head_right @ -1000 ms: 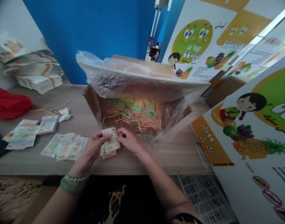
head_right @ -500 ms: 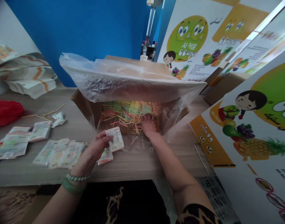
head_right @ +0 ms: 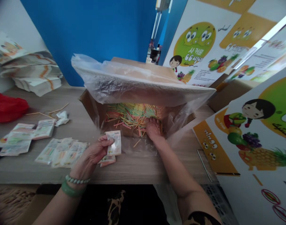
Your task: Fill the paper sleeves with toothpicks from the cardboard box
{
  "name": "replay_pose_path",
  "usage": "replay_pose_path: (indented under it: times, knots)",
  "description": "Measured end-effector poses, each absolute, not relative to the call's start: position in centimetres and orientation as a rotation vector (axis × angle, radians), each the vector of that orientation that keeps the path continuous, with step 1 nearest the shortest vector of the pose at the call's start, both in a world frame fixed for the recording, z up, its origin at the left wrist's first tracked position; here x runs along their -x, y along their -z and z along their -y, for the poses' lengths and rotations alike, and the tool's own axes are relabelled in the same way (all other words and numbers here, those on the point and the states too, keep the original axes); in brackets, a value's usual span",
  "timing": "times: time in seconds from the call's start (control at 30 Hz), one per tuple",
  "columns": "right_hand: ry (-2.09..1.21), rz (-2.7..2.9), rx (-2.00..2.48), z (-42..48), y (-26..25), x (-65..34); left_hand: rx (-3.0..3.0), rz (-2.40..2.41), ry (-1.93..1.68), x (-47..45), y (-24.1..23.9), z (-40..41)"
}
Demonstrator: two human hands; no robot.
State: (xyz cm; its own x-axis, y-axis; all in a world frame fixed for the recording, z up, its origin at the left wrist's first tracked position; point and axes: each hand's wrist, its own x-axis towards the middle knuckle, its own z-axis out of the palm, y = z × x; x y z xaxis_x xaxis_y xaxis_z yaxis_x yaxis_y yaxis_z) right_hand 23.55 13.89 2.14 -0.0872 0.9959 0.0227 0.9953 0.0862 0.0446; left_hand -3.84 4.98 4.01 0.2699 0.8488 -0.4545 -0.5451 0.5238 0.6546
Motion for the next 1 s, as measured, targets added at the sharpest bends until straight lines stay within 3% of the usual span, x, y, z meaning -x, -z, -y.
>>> replay_pose_path:
  times: [0.13,0.23,0.3,0.33,0.43,0.67,0.8,1.0]
  knots:
    - [0.197,-2.392,-2.511,-14.1,-2.7,-22.3,-0.426,-0.892,-1.097,4.5,-3.8,-4.9]
    - [1.007,-2.664,-2.718,-14.3,-2.6,-18.9,-0.510,-0.949,-1.131,4.8,-4.0,-5.0]
    - [1.583,-2.711,-2.581,-14.3,-2.0,-16.0,-0.564,-0.985,-1.147,5.0,-4.0,-5.1]
    - [1.720,-2.713,-2.507,-14.1,-1.6,-14.7,-0.595,-0.998,-1.156,5.2,-4.0,-5.2]
    - [1.693,-2.759,-2.287,-13.4,-0.2,-12.4,-0.793,-1.078,-1.190,5.5,-3.7,-5.6]
    - [1.540,-2.727,-2.319,-12.4,1.1,-12.3,-1.584,-1.177,-1.234,2.9,-3.4,-9.2]
    - [1.491,-2.720,-2.324,-12.5,0.9,-12.1,-1.612,-1.279,-1.083,0.8,-2.9,-10.6]
    - [1.564,-2.810,-2.085,-12.4,0.4,-12.3,-1.346,-1.262,-1.188,0.5,-0.6,-10.2]
